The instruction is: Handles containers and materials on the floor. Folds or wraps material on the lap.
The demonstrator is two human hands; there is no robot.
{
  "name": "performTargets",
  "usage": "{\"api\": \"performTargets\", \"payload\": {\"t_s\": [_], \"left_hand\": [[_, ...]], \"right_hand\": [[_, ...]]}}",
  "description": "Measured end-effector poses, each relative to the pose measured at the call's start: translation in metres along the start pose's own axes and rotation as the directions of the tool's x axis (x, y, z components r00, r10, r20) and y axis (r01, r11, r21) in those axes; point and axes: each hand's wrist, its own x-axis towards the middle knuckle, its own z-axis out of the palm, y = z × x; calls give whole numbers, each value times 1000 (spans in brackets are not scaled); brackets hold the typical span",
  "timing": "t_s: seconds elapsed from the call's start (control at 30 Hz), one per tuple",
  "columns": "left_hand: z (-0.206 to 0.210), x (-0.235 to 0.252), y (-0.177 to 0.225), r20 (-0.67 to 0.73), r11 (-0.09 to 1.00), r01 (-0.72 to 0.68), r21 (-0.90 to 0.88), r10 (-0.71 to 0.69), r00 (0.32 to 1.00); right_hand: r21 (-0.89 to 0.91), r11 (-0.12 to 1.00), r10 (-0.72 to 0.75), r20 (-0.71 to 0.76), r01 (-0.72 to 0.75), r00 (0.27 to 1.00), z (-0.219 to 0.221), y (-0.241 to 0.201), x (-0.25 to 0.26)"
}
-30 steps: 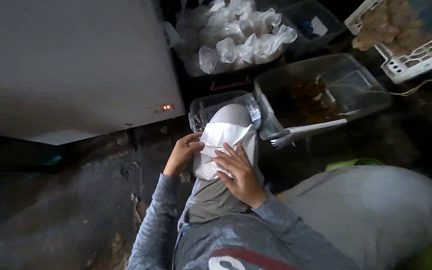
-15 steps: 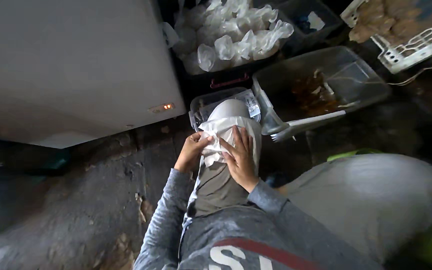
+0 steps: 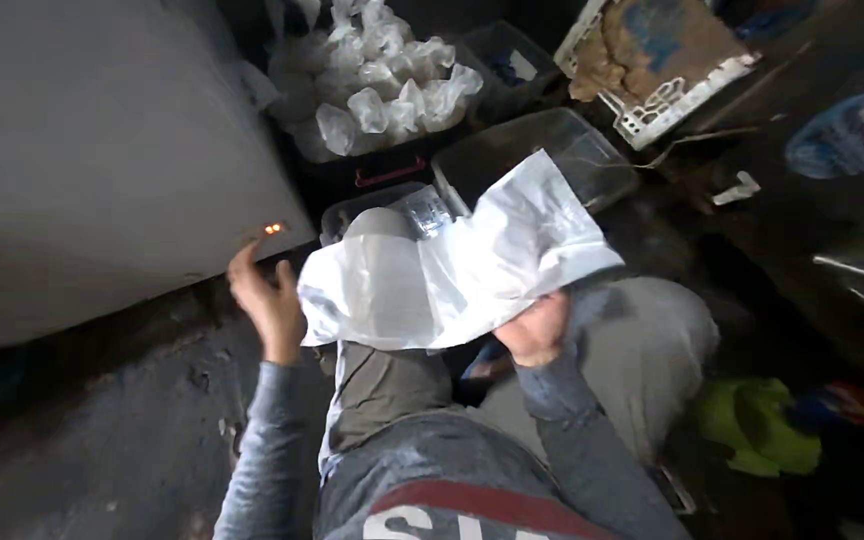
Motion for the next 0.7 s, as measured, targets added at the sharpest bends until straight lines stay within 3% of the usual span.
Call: {"api": "performTargets", "payload": {"t_s": [0.07,0.13,0.2,0.27,0.33,0.4,0.47,0.53,0.6,0.63,0.7], "left_hand": [[32,-35,38,150,992,-93,-86,105,983],[61,-54,46,396,992,-124,-1,114,911],[71,-49,30,408,971,-202,131,133,903],[59,-34,9,436,981,-170,89,115,893],[45,-23,-8,421,971,-221,92,164,892],[32,-18,-13,372,921,-380,83,325,869],[23,-16,-2,408,864,-503,35,447,796],[18,-19,18,525,889,-458,13,384,759],[16,-23,40,596,946,-313,81,206,776],[17,-28,51,594,959,-237,155,101,798],[27,-38,66,526,938,-144,316,-47,849]], "right_hand": [[-57,997,-41,53,44,998,-15,-5,-4],[-154,978,-126,106,142,986,-19,-18,-8],[-223,934,-243,175,279,954,-17,-36,-12],[-292,882,-308,236,370,922,-13,-53,-21],[-335,865,-307,238,374,921,-10,-56,-31],[-403,854,-287,165,330,943,-6,-34,-40],[-519,810,-264,92,272,960,-1,8,-41],[-717,656,-226,111,235,968,-2,54,-32],[-891,395,-89,204,223,975,-6,87,-20],[-931,219,-10,295,290,955,-14,98,-10],[-884,-58,-18,465,463,885,-28,116,4]]}}
